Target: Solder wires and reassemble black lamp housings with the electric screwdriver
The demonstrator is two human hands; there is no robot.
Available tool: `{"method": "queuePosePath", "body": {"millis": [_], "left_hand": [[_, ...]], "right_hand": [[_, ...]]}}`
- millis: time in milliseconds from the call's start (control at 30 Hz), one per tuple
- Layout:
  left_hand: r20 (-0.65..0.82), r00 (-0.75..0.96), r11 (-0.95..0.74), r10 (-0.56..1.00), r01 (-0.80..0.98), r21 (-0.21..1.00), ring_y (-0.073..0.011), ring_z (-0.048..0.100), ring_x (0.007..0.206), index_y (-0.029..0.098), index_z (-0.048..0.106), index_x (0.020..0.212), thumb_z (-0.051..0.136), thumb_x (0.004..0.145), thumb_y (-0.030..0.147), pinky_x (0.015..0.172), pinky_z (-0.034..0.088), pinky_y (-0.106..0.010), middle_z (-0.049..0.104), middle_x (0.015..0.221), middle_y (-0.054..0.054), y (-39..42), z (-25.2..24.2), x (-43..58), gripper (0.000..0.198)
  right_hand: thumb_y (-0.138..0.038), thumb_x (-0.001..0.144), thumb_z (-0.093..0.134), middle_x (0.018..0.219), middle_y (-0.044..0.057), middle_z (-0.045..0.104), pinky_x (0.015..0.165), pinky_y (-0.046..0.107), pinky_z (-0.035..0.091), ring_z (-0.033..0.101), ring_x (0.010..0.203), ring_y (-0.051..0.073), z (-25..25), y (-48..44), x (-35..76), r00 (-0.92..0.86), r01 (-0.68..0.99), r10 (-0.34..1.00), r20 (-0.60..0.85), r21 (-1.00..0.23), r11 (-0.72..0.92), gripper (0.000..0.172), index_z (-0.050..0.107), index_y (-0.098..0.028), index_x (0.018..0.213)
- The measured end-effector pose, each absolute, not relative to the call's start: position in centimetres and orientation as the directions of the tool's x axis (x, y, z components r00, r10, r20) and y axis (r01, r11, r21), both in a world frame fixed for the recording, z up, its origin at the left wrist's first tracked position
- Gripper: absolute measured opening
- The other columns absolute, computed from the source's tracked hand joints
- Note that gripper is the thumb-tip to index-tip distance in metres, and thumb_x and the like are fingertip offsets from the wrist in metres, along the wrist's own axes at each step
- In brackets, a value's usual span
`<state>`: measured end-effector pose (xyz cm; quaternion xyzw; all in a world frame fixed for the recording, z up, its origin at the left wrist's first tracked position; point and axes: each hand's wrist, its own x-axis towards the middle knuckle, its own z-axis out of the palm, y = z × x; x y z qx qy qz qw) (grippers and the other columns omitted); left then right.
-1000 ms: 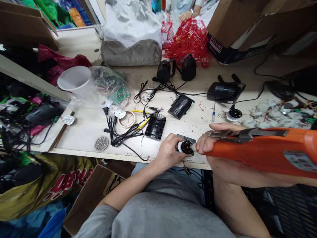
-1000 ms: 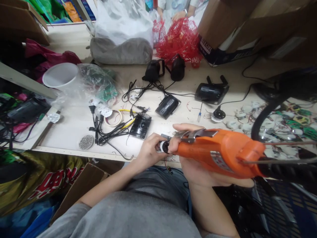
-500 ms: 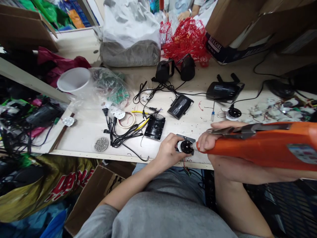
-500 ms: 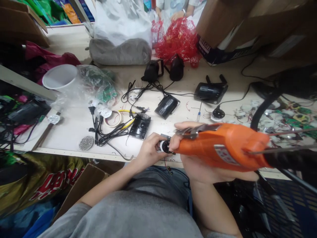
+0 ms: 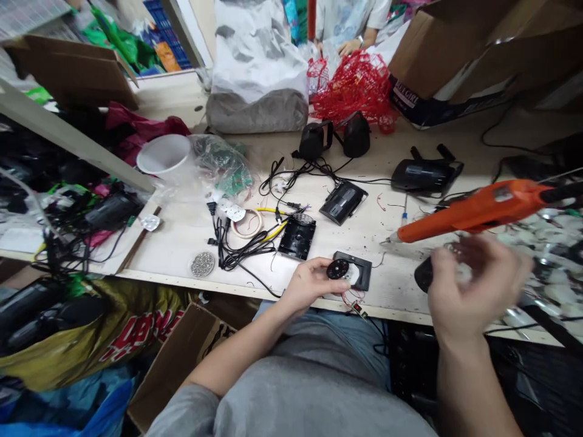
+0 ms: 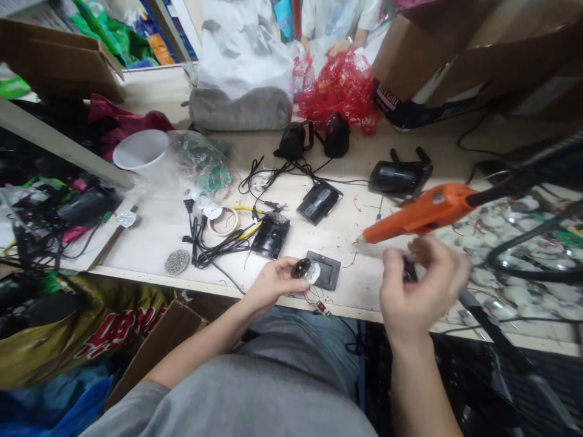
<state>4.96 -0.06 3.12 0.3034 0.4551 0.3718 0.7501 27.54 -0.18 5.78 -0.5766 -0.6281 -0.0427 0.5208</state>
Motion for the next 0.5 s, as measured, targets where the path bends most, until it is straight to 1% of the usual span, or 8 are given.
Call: {"method": "queuePosePath", "body": {"millis": [33, 67, 100, 133, 200, 333, 433, 500], "left_hand": [[-0.48, 0.326, 0.57, 0.814, -0.295, 0.767, -0.0118, 0.066, 0.062, 0.011, 0.068, 0.088, 0.099, 0.038, 0.044, 0.066, 0.058, -0.029, 0.072, 0.076, -0.002, -0.2, 3.4, 4.9, 0.067], [-0.494, 0.337, 0.589, 0.801, -0.301, 0.75, -0.0116, 0.065, 0.059, 0.011, 0.067, 0.085, 0.1, 0.036, 0.043, 0.064, 0.058, -0.028, 0.072, 0.073, -0.001, -0.2, 3.7, 4.8, 0.067], [-0.503, 0.347, 0.602, 0.792, -0.299, 0.741, -0.0113, 0.065, 0.058, 0.011, 0.067, 0.084, 0.1, 0.035, 0.043, 0.063, 0.057, -0.027, 0.071, 0.071, -0.001, -0.3, 3.9, 4.8, 0.067], [-0.509, 0.356, 0.611, 0.784, -0.292, 0.736, -0.0109, 0.065, 0.057, 0.011, 0.067, 0.084, 0.1, 0.034, 0.043, 0.062, 0.056, -0.026, 0.071, 0.07, 0.0, -0.4, 4.1, 4.8, 0.068], [-0.518, 0.366, 0.621, 0.773, -0.273, 0.734, -0.0101, 0.063, 0.055, 0.011, 0.066, 0.085, 0.1, 0.033, 0.045, 0.06, 0.055, -0.025, 0.07, 0.067, 0.001, -0.7, 4.4, 4.8, 0.071], [-0.531, 0.378, 0.635, 0.758, -0.242, 0.734, -0.0122, 0.064, 0.058, 0.011, 0.067, 0.093, 0.099, 0.034, 0.048, 0.062, 0.056, -0.028, 0.069, 0.067, 0.001, -1.2, 4.4, 4.6, 0.076], [-0.465, 0.416, 0.595, 0.781, -0.269, 0.757, -0.0121, 0.066, 0.067, 0.012, 0.069, 0.105, 0.101, 0.035, 0.041, 0.071, 0.057, -0.029, 0.072, 0.082, -0.002, -1.5, 3.9, 4.1, 0.082], [-0.383, 0.45, 0.549, 0.807, -0.333, 0.766, -0.0126, 0.069, 0.075, 0.015, 0.067, 0.119, 0.101, 0.04, 0.038, 0.078, 0.056, -0.029, 0.073, 0.095, -0.005, -1.5, 3.4, 3.6, 0.089]], "right_hand": [[-0.022, 0.087, 0.074, 0.098, 0.012, 0.068, 0.078, 0.044, 0.053, 0.065, 0.095, 0.03, 5.6, -1.4, 27.1, 0.096, 0.858, 0.644, 0.759, -0.391, 0.334, 0.037, 0.064, -0.023, 0.123], [-0.014, 0.084, 0.074, 0.098, 0.01, 0.069, 0.076, 0.041, 0.054, 0.067, 0.09, 0.027, 5.3, -2.5, 26.6, -0.055, 0.875, 0.66, 0.749, -0.282, 0.393, 0.04, 0.065, -0.025, 0.122], [-0.009, 0.084, 0.072, 0.099, 0.009, 0.07, 0.074, 0.039, 0.056, 0.068, 0.087, 0.025, 5.1, -3.3, 25.9, -0.188, 0.855, 0.657, 0.73, -0.207, 0.475, 0.041, 0.065, -0.026, 0.121], [-0.005, 0.084, 0.068, 0.098, 0.008, 0.071, 0.072, 0.037, 0.057, 0.069, 0.084, 0.023, 4.8, -3.9, 25.3, -0.303, 0.811, 0.652, 0.695, -0.171, 0.559, 0.041, 0.065, -0.026, 0.119], [-0.003, 0.087, 0.06, 0.096, 0.008, 0.073, 0.068, 0.034, 0.058, 0.069, 0.081, 0.021, 4.4, -4.3, 24.2, -0.428, 0.725, 0.617, 0.66, -0.156, 0.67, 0.038, 0.066, -0.024, 0.117], [-0.005, 0.089, 0.059, 0.091, 0.008, 0.075, 0.065, 0.033, 0.056, 0.069, 0.076, 0.02, 4.5, -3.9, 23.7, -0.532, 0.648, 0.549, 0.645, -0.108, 0.754, 0.029, 0.069, -0.022, 0.109], [-0.006, 0.088, 0.061, 0.09, 0.007, 0.075, 0.069, 0.034, 0.058, 0.07, 0.079, 0.021, 4.3, -4.2, 24.6, -0.54, 0.628, 0.503, 0.675, -0.076, 0.775, 0.024, 0.07, -0.023, 0.104], [-0.007, 0.087, 0.065, 0.089, 0.005, 0.074, 0.07, 0.034, 0.058, 0.07, 0.079, 0.021, 3.6, -4.6, 25.8, -0.474, 0.663, 0.528, 0.704, -0.109, 0.741, 0.022, 0.07, -0.024, 0.1]]}}
